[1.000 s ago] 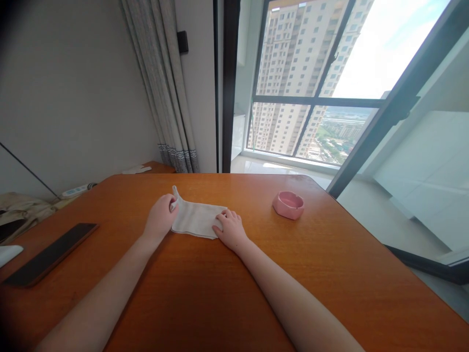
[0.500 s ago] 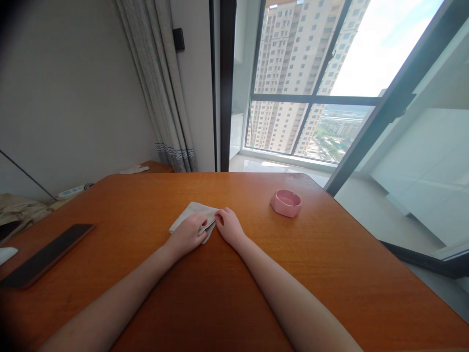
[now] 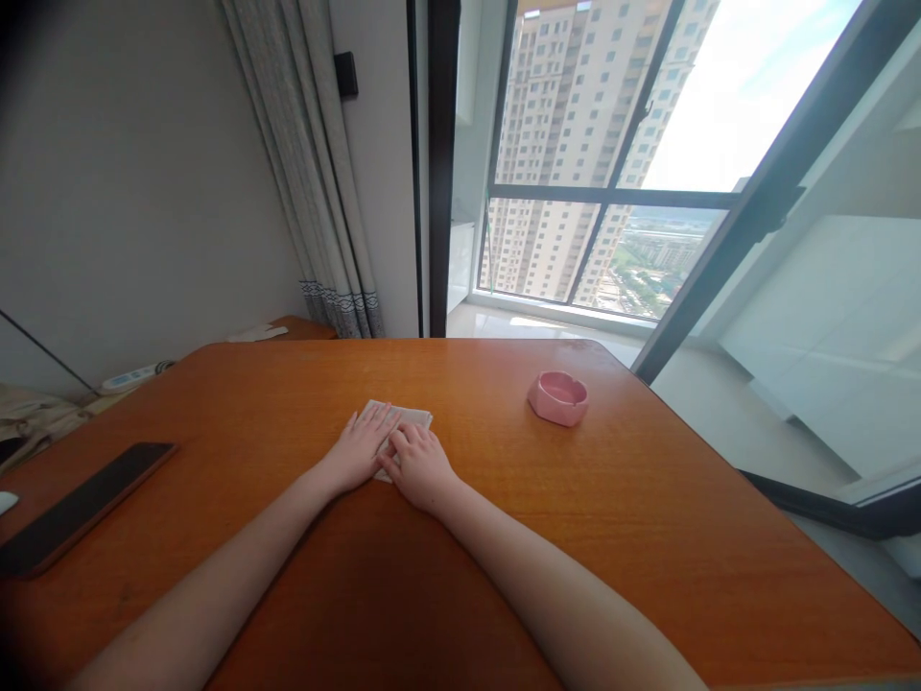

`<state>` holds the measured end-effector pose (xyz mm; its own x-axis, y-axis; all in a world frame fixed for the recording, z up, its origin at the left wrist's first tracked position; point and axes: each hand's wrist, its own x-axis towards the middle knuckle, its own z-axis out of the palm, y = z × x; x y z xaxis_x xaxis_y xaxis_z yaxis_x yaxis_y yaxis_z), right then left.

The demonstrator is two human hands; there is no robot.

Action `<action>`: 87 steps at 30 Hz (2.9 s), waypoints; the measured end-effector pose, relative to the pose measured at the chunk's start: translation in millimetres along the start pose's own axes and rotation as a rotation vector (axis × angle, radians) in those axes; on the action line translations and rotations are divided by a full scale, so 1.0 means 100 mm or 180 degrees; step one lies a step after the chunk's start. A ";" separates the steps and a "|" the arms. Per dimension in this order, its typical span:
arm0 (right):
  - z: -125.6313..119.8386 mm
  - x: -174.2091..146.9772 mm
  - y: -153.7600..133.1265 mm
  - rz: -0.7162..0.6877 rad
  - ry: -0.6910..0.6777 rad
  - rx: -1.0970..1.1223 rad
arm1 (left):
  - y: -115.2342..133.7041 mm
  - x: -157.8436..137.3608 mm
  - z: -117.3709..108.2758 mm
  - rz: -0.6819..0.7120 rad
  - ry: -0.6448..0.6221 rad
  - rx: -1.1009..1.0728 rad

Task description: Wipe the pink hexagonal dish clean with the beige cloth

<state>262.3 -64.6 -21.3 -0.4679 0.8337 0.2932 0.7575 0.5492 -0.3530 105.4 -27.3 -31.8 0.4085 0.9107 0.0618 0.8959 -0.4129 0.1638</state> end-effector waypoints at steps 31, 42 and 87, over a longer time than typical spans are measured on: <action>-1.30 -1.13 1.15 0.0878 0.0340 -0.0962 | 0.21 -0.14 -0.10 0.0860 0.0651 -0.1108; 0.06 -0.03 -0.03 0.0162 0.0020 0.0908 | 0.34 -0.15 0.00 0.1294 0.0190 -0.0937; -0.47 -0.18 0.18 -0.0682 0.0464 0.0510 | 0.08 -0.37 -0.59 0.1091 0.0755 -0.0317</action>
<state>305.4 -72.5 9.1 -0.5301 0.6873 0.4965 0.5616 0.7234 -0.4016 87.6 -63.4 25.2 0.6177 0.7033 0.3519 0.6894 -0.6995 0.1879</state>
